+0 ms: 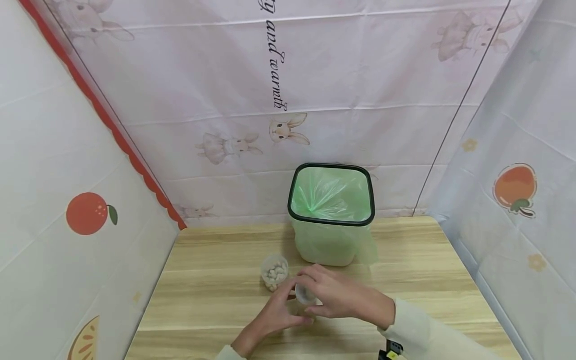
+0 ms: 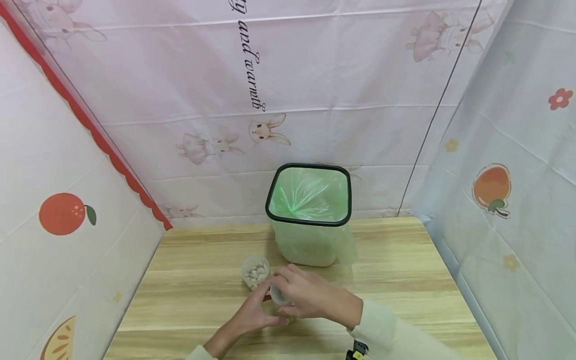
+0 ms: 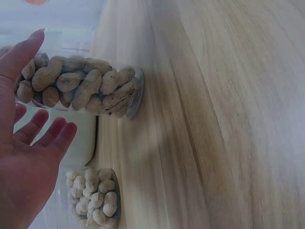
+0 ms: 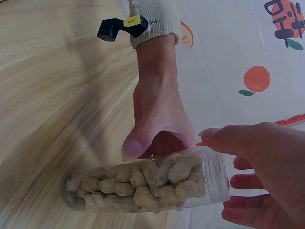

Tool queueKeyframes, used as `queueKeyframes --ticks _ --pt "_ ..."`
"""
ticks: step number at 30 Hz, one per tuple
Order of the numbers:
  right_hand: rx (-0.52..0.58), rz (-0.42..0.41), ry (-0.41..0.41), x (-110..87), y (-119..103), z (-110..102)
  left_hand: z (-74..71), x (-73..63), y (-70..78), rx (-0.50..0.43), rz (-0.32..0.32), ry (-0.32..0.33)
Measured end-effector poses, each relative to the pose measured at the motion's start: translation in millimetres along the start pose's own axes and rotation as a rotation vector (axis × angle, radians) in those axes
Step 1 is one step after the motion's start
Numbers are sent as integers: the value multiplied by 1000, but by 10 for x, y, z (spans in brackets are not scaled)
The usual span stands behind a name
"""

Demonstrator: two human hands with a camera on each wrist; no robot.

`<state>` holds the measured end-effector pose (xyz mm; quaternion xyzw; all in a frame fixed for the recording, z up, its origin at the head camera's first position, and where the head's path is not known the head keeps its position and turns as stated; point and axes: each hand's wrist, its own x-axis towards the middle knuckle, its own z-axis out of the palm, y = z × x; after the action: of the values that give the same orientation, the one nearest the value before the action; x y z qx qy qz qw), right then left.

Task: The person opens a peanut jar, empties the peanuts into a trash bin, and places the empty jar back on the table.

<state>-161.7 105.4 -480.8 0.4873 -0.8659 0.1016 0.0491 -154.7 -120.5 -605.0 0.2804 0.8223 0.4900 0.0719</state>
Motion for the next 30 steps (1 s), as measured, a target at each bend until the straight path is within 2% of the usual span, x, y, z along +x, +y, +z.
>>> queueKeyframes --ticks 9,16,24,30 --pt "-29 0 -16 29 -16 40 77 17 -40 -44 15 2" --pt "-54 20 -41 61 -40 30 104 23 -26 -65 -35 23" --pt "-88 1 1 93 -40 77 125 34 -17 -30 7 49" --pt "-93 18 -8 109 -45 78 121 35 -5 -19 -25 39"
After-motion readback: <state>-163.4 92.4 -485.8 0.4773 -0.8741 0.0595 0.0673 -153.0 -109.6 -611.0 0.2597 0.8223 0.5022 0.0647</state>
